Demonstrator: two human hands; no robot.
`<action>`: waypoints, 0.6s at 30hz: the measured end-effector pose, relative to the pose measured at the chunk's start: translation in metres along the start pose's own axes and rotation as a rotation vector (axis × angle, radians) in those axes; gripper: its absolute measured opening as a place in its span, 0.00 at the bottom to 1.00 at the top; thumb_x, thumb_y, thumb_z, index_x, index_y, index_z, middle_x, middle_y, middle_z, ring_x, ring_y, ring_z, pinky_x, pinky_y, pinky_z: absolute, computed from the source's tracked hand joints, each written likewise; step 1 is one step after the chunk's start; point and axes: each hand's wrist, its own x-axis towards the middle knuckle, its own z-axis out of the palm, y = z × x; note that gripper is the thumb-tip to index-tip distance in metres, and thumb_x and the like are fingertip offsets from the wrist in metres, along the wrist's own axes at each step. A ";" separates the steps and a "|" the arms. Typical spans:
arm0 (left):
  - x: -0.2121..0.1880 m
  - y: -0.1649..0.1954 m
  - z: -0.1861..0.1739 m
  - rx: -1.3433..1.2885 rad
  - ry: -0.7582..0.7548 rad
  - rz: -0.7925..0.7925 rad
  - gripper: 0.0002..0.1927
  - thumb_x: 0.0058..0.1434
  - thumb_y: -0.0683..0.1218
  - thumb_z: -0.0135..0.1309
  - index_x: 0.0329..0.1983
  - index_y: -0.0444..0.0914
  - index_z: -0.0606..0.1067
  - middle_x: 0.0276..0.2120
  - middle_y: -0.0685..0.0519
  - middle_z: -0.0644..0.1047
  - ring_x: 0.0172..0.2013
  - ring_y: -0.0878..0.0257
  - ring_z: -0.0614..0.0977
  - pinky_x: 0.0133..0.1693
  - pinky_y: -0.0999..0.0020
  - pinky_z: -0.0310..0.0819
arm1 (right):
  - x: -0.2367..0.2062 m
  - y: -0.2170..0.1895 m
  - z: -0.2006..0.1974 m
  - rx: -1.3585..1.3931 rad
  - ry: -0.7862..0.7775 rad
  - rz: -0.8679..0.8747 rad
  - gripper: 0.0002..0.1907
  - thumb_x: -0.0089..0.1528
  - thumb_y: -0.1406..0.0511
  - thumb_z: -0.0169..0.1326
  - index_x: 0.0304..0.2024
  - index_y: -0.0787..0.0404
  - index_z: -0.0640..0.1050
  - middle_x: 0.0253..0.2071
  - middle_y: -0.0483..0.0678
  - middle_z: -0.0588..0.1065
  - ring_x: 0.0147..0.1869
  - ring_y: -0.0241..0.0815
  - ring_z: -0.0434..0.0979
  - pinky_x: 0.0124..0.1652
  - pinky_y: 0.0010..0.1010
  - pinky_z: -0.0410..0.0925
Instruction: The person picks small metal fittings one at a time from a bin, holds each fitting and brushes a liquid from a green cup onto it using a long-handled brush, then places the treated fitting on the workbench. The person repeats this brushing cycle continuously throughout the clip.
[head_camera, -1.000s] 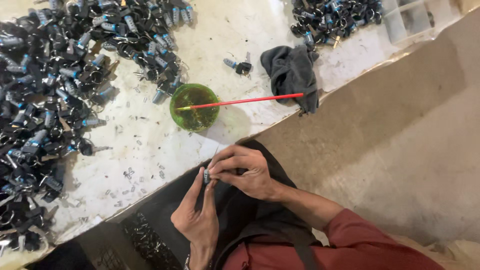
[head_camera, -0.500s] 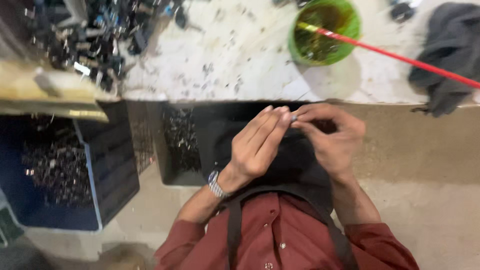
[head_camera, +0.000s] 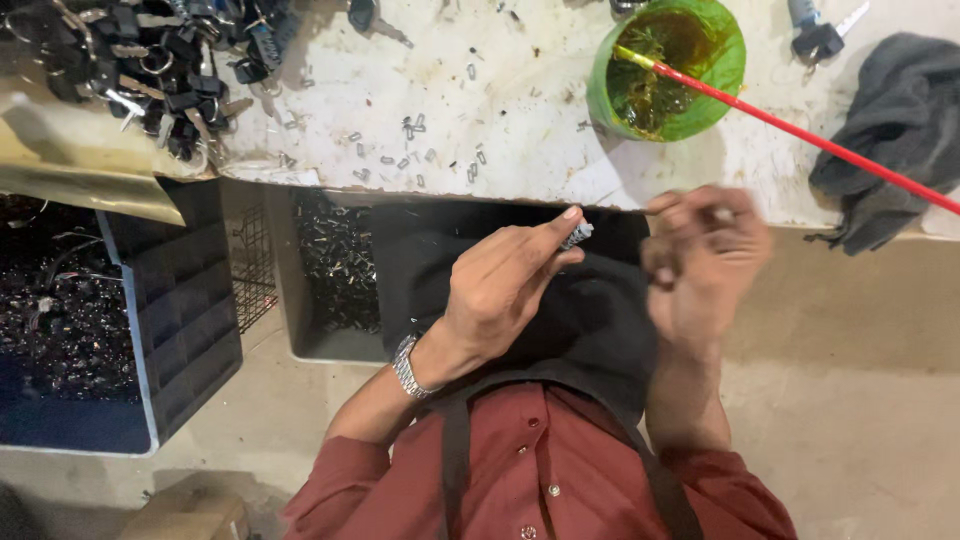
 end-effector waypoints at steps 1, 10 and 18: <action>0.000 0.000 -0.002 -0.006 0.001 0.002 0.25 0.65 0.31 0.63 0.64 0.32 0.71 0.49 0.44 0.82 0.42 0.54 0.84 0.43 0.66 0.81 | 0.007 -0.005 0.002 -0.019 0.046 -0.089 0.13 0.69 0.77 0.57 0.56 0.68 0.74 0.41 0.57 0.78 0.21 0.29 0.62 0.19 0.18 0.53; 0.008 0.007 -0.011 0.160 0.137 -0.020 0.18 0.62 0.36 0.68 0.53 0.33 0.77 0.41 0.47 0.81 0.41 0.53 0.85 0.45 0.64 0.81 | 0.023 -0.028 0.001 -0.214 0.226 -0.525 0.16 0.78 0.59 0.54 0.48 0.69 0.73 0.33 0.60 0.76 0.18 0.35 0.59 0.19 0.26 0.54; 0.007 0.002 -0.018 0.113 0.143 -0.085 0.18 0.59 0.36 0.70 0.51 0.32 0.79 0.40 0.47 0.82 0.38 0.57 0.84 0.42 0.67 0.81 | -0.030 -0.009 -0.047 0.174 0.141 -0.158 0.17 0.79 0.59 0.51 0.42 0.68 0.71 0.32 0.55 0.72 0.18 0.35 0.59 0.19 0.22 0.53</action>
